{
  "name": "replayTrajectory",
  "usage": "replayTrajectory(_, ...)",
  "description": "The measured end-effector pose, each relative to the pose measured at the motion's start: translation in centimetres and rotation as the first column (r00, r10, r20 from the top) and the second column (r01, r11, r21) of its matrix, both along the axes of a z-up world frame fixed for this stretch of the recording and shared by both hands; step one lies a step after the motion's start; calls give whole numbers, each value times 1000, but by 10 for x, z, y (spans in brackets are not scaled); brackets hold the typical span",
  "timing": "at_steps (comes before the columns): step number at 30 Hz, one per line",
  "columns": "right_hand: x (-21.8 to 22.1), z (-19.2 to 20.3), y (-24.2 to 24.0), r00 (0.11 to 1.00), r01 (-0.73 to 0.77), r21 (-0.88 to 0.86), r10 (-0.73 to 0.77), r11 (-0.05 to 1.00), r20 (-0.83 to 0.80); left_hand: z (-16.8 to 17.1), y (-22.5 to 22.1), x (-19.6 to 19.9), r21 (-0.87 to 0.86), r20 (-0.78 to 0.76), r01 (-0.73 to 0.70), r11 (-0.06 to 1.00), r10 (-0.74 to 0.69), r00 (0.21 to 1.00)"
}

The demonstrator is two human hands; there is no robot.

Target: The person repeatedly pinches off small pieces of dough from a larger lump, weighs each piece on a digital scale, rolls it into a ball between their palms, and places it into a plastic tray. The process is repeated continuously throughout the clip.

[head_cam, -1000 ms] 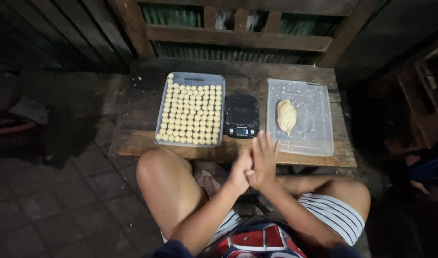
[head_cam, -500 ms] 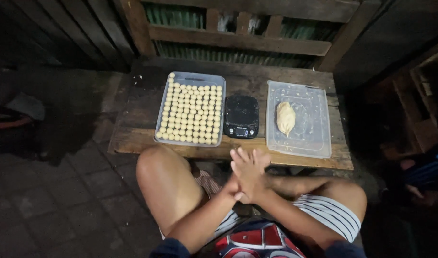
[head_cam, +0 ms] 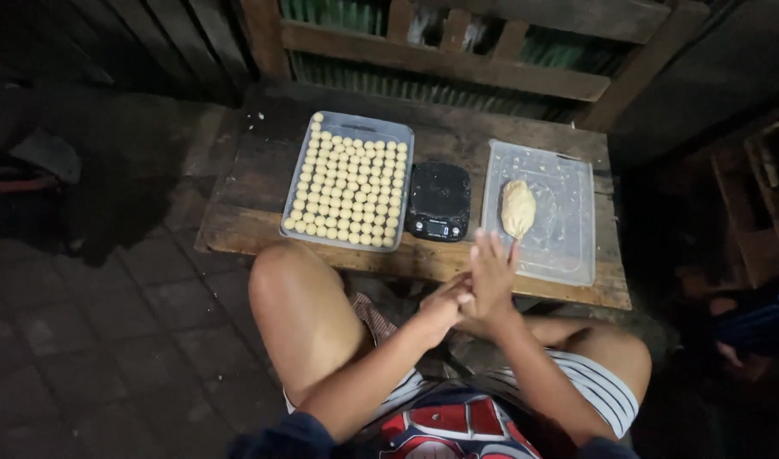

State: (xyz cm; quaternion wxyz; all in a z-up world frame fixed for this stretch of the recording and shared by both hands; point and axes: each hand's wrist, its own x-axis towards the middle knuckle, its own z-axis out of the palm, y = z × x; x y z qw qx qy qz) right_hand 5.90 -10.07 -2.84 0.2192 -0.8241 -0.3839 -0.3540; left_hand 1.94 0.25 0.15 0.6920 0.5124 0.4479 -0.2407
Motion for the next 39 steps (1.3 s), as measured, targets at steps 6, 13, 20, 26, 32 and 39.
replayTrajectory(6, -35, -7, 35, 982, -146, 12, 146, 989, -121, 5, 25, -6, -732, 481, 212, 647, 272, 833)
replayTrajectory(13, -12, 23, 30, 998, -51, 13, 52, 999, -40, -5, 1, -11, -628, 538, 13, 778, 423, 729)
replayTrajectory(20, -10, -14, 24, 995, -93, 103, 89, 990, 47, 3, -4, -16, -676, 736, 81, 732, 668, 110)
replayTrajectory(26, -48, 77, 87, 979, -146, 74, 155, 987, -132, 22, 24, -8, -666, 386, 46, 745, 291, 875)
replayTrajectory(32, -10, 18, 22, 996, 54, -44, -57, 998, -69, 18, 25, -16, -745, 282, -36, 666, 364, 888)
replayTrajectory(39, -56, 14, 49, 937, -234, 34, 235, 972, -259, 9, 43, 13, -742, 211, 9, 670, 222, 952)
